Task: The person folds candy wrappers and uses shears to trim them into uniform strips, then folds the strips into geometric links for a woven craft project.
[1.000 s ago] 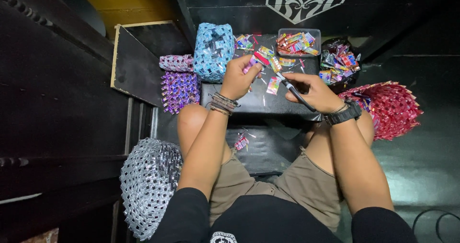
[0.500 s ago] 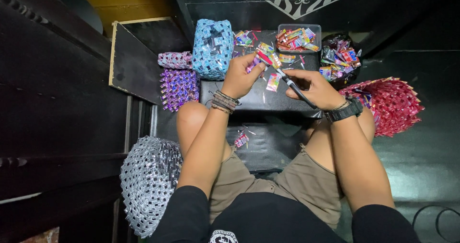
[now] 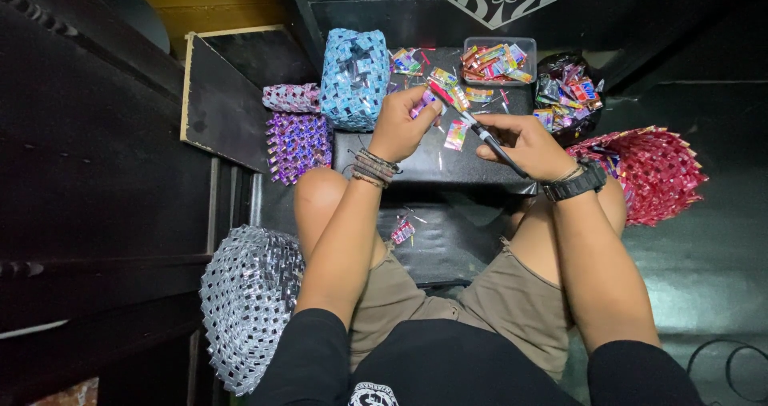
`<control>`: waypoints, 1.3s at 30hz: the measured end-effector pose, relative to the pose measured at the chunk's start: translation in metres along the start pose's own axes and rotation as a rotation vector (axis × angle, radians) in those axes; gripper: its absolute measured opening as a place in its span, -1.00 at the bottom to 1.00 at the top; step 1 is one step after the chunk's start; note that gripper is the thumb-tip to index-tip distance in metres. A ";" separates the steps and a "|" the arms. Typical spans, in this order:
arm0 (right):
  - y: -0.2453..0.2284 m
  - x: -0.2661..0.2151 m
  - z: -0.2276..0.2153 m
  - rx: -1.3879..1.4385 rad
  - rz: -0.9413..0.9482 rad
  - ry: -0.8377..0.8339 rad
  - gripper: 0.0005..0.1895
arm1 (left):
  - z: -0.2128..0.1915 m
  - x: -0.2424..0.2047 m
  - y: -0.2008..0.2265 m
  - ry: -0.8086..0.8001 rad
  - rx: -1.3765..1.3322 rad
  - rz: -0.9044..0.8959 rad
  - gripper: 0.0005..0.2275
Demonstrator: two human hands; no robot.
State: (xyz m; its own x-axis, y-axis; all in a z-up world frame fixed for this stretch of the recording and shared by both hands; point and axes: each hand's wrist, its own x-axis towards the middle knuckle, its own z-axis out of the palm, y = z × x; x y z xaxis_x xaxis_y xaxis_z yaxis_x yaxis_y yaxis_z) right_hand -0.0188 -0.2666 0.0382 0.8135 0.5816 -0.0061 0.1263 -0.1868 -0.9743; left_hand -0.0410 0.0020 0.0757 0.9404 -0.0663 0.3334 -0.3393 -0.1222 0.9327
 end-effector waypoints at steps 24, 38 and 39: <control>0.063 0.044 0.003 -0.091 0.073 0.100 -0.44 | 0.018 0.027 -0.136 0.034 0.048 -0.284 -0.91; 0.192 0.062 0.020 -1.040 0.479 0.012 -0.29 | 0.012 0.011 -0.086 0.218 0.052 -0.148 -0.89; 0.201 0.063 0.024 -1.102 0.493 -0.033 -0.25 | 0.010 0.009 -0.081 0.233 0.072 -0.123 -0.87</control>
State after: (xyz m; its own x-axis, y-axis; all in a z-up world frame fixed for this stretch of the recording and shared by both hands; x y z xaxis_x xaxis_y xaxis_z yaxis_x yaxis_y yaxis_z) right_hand 0.0441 -0.2486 -0.1634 0.8978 0.2744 -0.3445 0.2358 -0.9601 -0.1503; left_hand -0.0057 0.0017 0.0017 0.9513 0.1818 0.2490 -0.2153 -0.1863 0.9586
